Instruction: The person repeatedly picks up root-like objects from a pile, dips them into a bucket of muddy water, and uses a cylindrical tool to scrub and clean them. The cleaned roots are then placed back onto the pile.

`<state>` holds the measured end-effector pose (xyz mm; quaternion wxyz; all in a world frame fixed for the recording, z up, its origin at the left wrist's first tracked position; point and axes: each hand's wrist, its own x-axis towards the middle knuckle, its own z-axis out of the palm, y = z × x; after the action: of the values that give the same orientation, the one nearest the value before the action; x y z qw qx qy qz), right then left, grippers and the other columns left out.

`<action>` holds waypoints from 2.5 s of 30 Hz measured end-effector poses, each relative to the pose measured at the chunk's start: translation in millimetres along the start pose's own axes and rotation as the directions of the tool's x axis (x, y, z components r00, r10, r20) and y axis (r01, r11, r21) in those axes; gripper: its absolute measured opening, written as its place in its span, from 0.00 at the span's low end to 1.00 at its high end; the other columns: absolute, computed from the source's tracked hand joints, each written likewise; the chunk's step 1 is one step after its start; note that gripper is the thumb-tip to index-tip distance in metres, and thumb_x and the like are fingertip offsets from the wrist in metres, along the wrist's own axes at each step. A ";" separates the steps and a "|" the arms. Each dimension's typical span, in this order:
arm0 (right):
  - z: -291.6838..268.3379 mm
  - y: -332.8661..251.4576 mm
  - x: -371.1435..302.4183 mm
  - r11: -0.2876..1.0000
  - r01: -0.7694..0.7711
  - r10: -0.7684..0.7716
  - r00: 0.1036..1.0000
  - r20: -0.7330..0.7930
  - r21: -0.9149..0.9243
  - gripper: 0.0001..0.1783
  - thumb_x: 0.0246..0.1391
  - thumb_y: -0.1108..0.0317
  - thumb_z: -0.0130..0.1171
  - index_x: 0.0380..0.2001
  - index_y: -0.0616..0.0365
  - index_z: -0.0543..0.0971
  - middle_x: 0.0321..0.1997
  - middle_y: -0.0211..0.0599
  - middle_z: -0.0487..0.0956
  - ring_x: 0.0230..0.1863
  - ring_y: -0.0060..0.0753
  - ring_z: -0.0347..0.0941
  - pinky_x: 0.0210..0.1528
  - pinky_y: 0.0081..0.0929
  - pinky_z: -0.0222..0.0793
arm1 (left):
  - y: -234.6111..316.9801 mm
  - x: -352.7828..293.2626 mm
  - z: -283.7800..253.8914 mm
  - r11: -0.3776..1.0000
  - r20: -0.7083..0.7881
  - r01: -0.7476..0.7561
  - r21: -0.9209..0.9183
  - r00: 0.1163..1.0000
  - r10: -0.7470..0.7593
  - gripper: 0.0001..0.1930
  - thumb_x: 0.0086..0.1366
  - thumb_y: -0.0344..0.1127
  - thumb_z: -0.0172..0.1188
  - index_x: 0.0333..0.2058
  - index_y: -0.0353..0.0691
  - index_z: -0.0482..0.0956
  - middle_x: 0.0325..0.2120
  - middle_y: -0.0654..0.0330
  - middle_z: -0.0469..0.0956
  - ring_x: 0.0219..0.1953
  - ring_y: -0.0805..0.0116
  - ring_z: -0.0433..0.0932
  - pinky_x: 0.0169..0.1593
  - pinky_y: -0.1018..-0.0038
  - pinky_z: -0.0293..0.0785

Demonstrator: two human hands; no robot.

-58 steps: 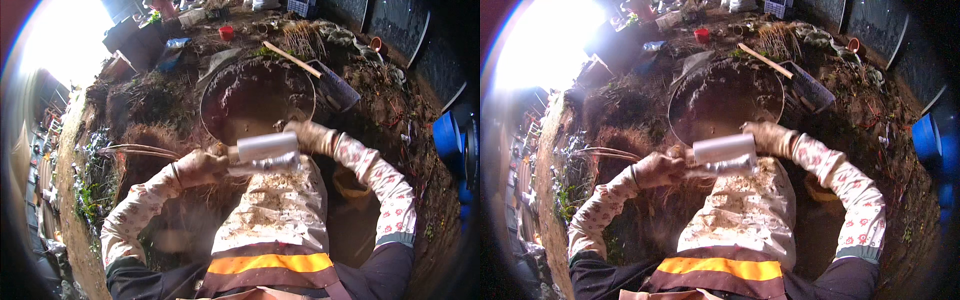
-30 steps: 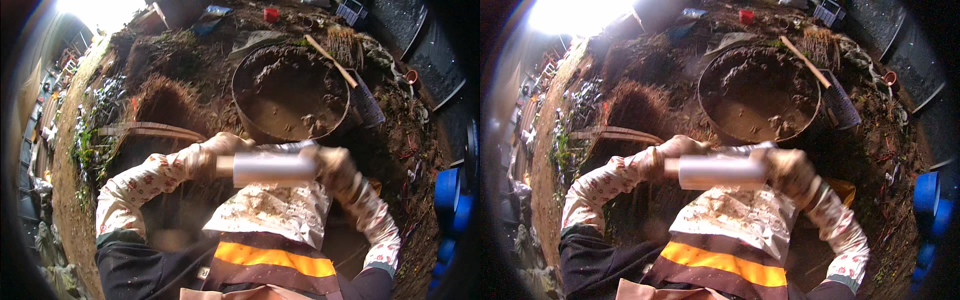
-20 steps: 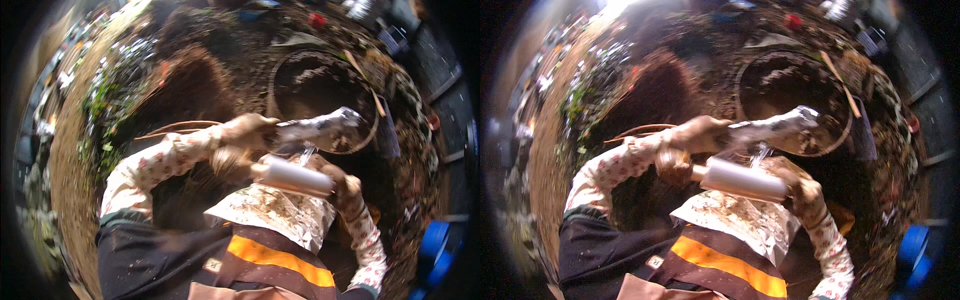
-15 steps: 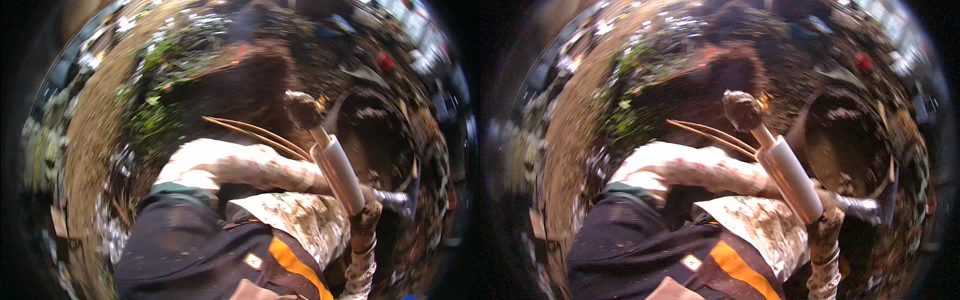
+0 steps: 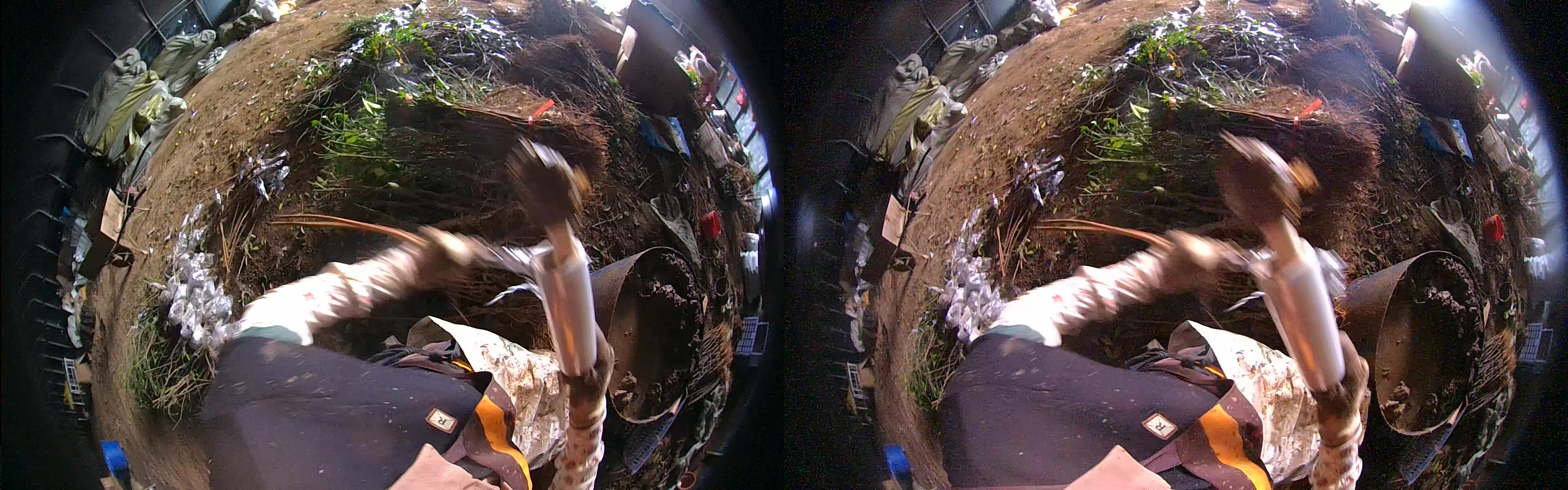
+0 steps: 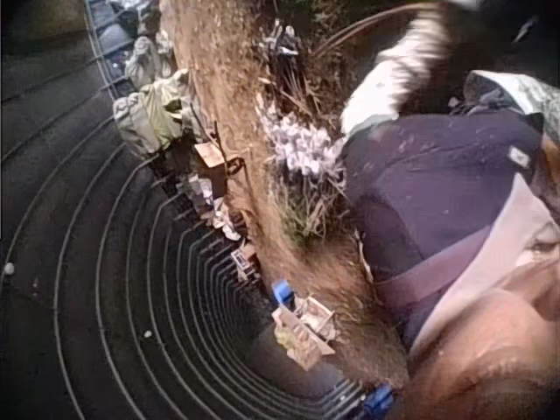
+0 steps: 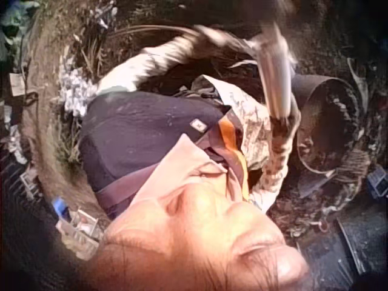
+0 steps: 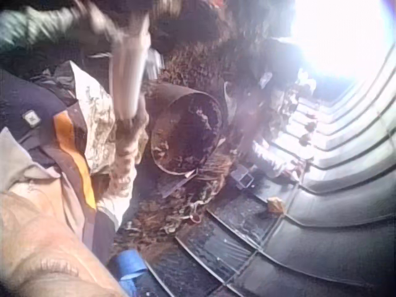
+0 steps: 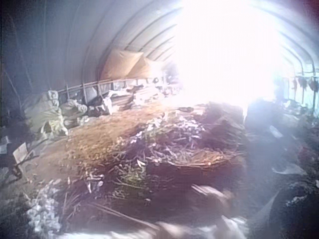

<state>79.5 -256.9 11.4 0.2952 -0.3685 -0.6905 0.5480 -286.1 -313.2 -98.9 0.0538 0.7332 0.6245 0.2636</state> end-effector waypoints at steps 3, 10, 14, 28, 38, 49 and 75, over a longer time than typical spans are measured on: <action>-54.4 57.8 -75.8 0.932 -0.355 0.362 0.921 -0.143 0.070 0.31 0.51 0.48 0.65 0.47 0.66 0.79 0.32 0.37 0.82 0.32 0.27 0.79 0.32 0.26 0.75 | -119.7 -102.1 -124.6 0.858 -0.264 0.347 0.378 0.929 -0.260 0.26 0.59 0.32 0.62 0.56 0.33 0.71 0.47 0.46 0.76 0.49 0.54 0.76 0.57 0.60 0.70; -103.5 137.0 -236.2 0.756 -0.553 0.633 0.753 0.179 -0.351 0.21 0.54 0.69 0.61 0.52 0.61 0.77 0.39 0.44 0.83 0.38 0.39 0.81 0.40 0.32 0.76 | -291.0 -248.8 -277.6 0.363 -0.536 0.593 0.719 0.805 -0.253 0.31 0.61 0.38 0.61 0.63 0.37 0.67 0.59 0.43 0.68 0.61 0.45 0.66 0.63 0.47 0.63; -66.8 65.1 -241.1 0.654 -0.348 0.553 0.826 0.110 -0.672 0.28 0.51 0.72 0.63 0.57 0.56 0.73 0.43 0.50 0.79 0.45 0.56 0.76 0.47 0.44 0.72 | -160.9 -43.8 -70.9 0.819 -0.303 0.218 0.531 0.951 -0.057 0.18 0.55 0.30 0.60 0.47 0.42 0.78 0.40 0.53 0.81 0.45 0.50 0.79 0.49 0.57 0.77; -50.7 63.5 -247.8 0.604 -0.625 0.636 0.752 -0.173 -0.495 0.24 0.55 0.67 0.60 0.57 0.55 0.72 0.46 0.52 0.77 0.48 0.58 0.75 0.52 0.46 0.70 | -26.8 106.6 49.2 0.834 0.351 0.512 0.203 0.757 -0.551 0.15 0.62 0.45 0.56 0.43 0.44 0.82 0.38 0.48 0.83 0.45 0.45 0.80 0.49 0.55 0.76; -48.8 72.9 -244.6 0.561 -0.614 0.597 0.765 -0.241 -0.556 0.22 0.53 0.67 0.59 0.53 0.56 0.73 0.46 0.53 0.77 0.48 0.58 0.75 0.51 0.46 0.71 | -91.8 16.1 238.3 0.803 0.473 0.534 0.264 0.654 -0.590 0.17 0.60 0.42 0.58 0.43 0.41 0.85 0.42 0.44 0.82 0.48 0.45 0.81 0.51 0.54 0.77; -71.1 66.7 -229.8 0.679 -0.692 0.558 0.704 -0.440 -0.245 0.14 0.57 0.71 0.59 0.46 0.61 0.80 0.43 0.48 0.81 0.42 0.47 0.79 0.46 0.37 0.75 | -10.8 46.8 8.8 0.693 0.437 0.706 -0.146 0.675 -0.595 0.08 0.60 0.34 0.65 0.34 0.35 0.83 0.23 0.70 0.78 0.27 0.81 0.73 0.35 0.79 0.72; -71.7 148.9 93.3 0.556 0.116 0.137 0.964 -0.229 0.823 0.18 0.67 0.65 0.56 0.53 0.68 0.75 0.54 0.43 0.80 0.41 0.18 0.78 0.35 0.07 0.67 | -42.0 120.5 -15.5 0.391 0.609 0.652 -0.650 0.754 -0.246 0.17 0.67 0.43 0.64 0.42 0.31 0.82 0.35 0.64 0.81 0.36 0.76 0.77 0.44 0.76 0.74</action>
<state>113.6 -121.5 -117.2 0.5205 -0.2598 -0.3018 0.7553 -320.6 -194.4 -64.3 0.5991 0.4479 0.5707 0.3388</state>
